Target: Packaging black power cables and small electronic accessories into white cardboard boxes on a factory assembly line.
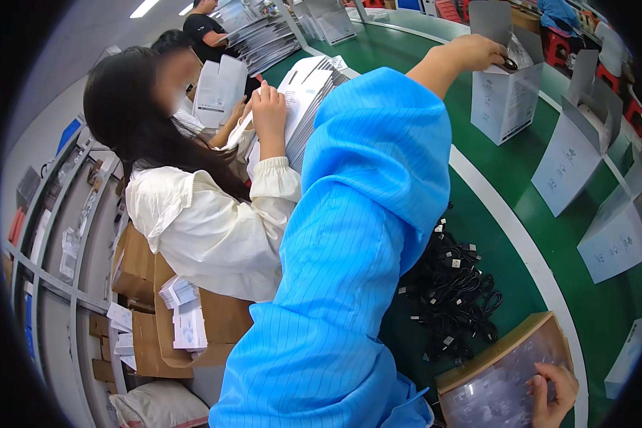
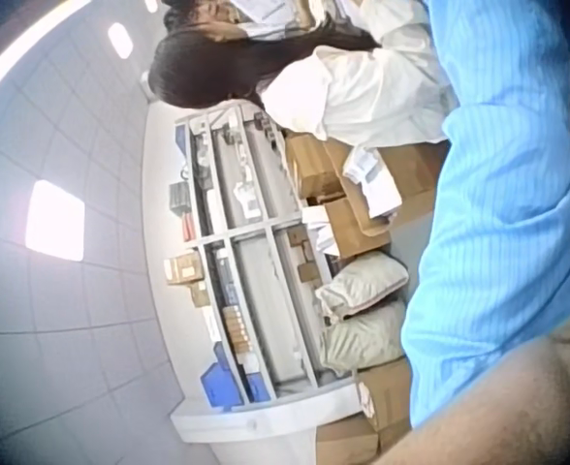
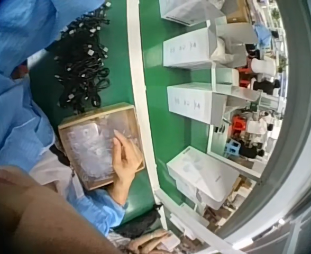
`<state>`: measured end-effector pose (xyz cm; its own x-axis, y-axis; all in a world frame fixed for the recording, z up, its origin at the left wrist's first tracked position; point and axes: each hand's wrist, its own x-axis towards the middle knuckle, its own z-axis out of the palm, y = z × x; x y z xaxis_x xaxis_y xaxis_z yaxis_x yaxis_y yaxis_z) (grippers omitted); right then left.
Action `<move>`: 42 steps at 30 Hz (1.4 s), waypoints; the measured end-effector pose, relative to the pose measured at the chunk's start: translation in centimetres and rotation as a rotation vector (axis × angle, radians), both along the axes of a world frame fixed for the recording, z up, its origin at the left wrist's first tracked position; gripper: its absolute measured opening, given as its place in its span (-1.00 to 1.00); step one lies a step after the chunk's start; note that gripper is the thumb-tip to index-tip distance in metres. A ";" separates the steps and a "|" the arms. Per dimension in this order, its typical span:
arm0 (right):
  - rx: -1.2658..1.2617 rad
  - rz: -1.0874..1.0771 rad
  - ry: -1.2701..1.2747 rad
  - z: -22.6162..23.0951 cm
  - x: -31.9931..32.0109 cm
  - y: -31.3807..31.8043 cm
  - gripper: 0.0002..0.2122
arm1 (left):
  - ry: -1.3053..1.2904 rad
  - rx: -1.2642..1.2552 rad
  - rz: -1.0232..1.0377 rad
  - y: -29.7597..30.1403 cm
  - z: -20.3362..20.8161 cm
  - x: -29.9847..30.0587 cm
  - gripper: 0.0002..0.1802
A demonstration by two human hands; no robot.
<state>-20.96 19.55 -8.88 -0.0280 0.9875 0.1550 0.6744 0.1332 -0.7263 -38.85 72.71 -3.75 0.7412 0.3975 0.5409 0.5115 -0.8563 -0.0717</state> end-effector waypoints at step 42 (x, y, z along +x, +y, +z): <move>-0.043 0.136 -0.270 -0.7 -2.5 3.9 -0.71 | -0.240 -0.249 -0.529 -22.9 -6.7 -2.9 -0.44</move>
<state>-23.50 23.46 -9.58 -0.1949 0.9773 0.0827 0.8217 0.2087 -0.5304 -41.80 49.85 -10.47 0.7417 0.1460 0.6547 -0.0083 -0.9739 0.2267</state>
